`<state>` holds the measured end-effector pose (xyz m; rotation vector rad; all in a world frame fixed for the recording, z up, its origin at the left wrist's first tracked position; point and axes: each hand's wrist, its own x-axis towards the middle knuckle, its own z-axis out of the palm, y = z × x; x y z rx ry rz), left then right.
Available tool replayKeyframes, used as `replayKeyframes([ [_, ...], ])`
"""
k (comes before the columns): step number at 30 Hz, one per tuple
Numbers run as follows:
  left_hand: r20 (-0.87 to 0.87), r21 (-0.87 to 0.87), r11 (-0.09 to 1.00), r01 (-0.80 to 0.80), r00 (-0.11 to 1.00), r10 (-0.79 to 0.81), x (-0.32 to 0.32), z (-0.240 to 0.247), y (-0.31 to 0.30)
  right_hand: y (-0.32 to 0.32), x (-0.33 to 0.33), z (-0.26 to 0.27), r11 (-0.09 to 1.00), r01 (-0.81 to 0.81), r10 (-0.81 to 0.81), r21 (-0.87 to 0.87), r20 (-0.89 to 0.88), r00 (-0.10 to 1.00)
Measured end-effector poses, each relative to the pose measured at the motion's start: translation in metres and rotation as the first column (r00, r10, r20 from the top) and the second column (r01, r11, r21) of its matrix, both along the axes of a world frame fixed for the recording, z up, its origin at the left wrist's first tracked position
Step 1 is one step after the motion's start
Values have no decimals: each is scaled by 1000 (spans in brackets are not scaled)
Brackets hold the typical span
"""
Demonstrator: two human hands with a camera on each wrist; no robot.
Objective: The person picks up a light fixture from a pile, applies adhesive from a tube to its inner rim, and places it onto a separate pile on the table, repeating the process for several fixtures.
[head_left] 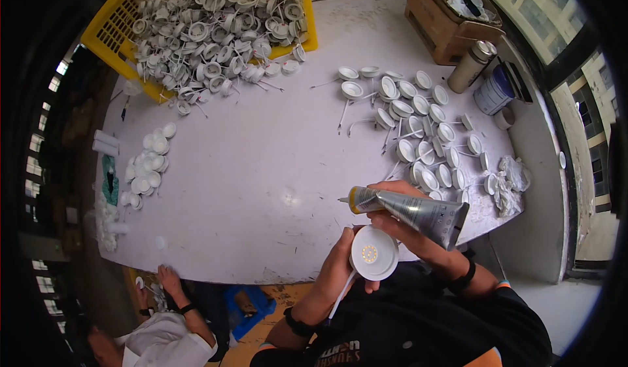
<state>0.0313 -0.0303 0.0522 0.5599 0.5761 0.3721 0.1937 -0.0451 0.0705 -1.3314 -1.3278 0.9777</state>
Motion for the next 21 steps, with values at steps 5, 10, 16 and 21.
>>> replayKeyframes([
  [5, 1, 8, 1000, -12, 1000, 12, -3, -3, 5, -1, -6, 1, 995, -95, 98, 25, -125, 987],
  [10, 46, -87, 996, -30, 998, 34, 0, 0, 7, -2, -11, 0, 996, -88, 88, 11, -149, 985],
  [16, 63, -127, 991, -52, 996, 60, 0, -4, 8, 0, -17, 2, 997, -70, 70, 12, -53, 996],
  [21, 84, -198, 980, -13, 996, 30, 0, -8, 9, 2, -17, -3, 991, -38, 34, 131, 36, 999],
])
